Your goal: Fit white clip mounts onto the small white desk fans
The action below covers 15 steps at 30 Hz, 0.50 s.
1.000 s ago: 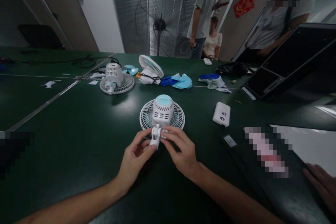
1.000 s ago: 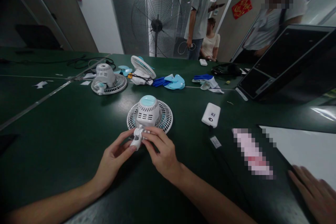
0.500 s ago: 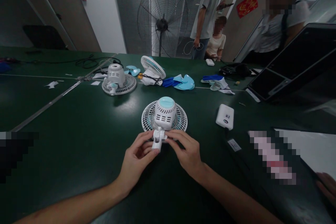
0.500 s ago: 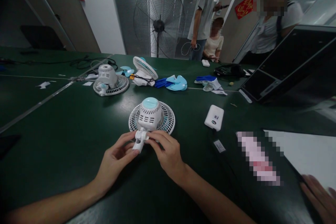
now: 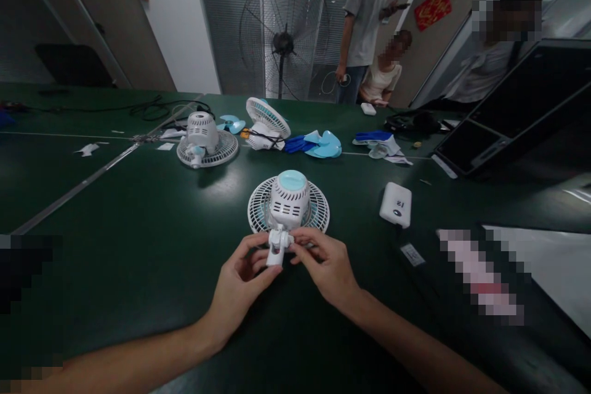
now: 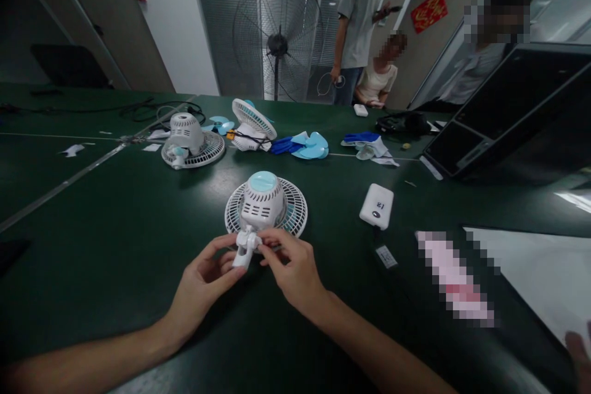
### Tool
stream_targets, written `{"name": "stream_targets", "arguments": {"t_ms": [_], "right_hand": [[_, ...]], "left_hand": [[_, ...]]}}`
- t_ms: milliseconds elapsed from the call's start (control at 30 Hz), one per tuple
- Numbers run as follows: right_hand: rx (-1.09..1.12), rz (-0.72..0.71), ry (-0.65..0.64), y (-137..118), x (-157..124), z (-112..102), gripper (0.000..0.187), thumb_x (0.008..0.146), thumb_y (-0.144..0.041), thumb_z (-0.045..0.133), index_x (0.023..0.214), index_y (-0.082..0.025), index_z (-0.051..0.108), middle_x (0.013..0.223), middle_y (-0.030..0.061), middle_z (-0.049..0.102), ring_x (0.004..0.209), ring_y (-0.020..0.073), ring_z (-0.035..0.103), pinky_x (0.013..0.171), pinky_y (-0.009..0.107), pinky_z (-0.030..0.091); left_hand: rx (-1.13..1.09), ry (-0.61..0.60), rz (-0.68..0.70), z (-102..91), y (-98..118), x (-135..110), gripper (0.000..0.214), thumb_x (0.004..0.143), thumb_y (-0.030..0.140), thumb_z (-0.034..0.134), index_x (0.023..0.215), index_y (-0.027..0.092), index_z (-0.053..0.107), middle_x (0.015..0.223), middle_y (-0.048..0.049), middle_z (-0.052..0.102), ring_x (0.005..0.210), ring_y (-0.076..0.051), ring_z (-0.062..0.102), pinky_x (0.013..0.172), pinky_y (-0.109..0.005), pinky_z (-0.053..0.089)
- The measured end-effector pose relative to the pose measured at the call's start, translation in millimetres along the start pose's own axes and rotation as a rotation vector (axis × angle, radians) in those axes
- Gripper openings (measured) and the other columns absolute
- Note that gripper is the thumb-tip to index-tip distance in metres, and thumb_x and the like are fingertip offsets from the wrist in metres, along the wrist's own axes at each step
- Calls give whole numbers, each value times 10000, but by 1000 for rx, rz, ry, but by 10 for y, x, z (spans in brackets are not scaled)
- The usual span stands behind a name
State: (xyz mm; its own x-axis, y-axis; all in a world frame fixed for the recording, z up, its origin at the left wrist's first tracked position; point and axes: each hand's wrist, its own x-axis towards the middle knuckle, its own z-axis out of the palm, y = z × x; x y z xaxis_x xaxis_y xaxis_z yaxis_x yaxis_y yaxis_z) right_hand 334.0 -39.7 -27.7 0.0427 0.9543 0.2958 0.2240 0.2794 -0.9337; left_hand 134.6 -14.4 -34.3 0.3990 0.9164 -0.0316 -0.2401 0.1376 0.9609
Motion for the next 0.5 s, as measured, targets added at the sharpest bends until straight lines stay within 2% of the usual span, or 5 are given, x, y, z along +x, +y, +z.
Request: {"name": "stream_targets", "arguments": {"t_ms": [167,267,367,433,500], "right_hand": [[-299,-339,-14,181,3,-71,300,997,-155,637,1278,-254,674,1155,27,773,932,153,775,849,263,656],[-444,-461,-9,201,35,-106,278,1018,-167,620,1282,-233,676,1149,39,782,977,167,772,884,279,627],[-465,-410,8,129,66,-97,121,1031,-225,616,1067,-203,729,963,32,784,849,163,758,795,282,611],[-443,-322,1,75,68,-77,200,1043,-254,593,890,-201,711,808,11,735,724,147,712,711,275,585],[-417,-275,1,51,47,-69,156,1031,-273,609,929,-198,700,808,11,715,669,137,679,651,266,568]], "left_hand": [[13,18,-18,-5,26,-1,503,812,268,843,1260,180,630,1199,-113,735,1097,-258,729,1096,-447,539],[24,11,11,-11,19,-3,471,828,260,829,1256,193,642,1230,-104,714,1108,-247,721,1089,-430,548],[42,19,53,-14,-6,-4,433,832,260,824,1230,200,664,1310,-105,658,1122,-249,710,1079,-425,559],[58,25,68,-12,-21,-3,429,830,265,824,1225,202,669,1342,-107,630,1133,-254,704,1080,-427,559],[72,29,71,-7,-25,-2,434,835,276,819,1235,207,666,1355,-107,620,1146,-257,699,1084,-426,556]]}}
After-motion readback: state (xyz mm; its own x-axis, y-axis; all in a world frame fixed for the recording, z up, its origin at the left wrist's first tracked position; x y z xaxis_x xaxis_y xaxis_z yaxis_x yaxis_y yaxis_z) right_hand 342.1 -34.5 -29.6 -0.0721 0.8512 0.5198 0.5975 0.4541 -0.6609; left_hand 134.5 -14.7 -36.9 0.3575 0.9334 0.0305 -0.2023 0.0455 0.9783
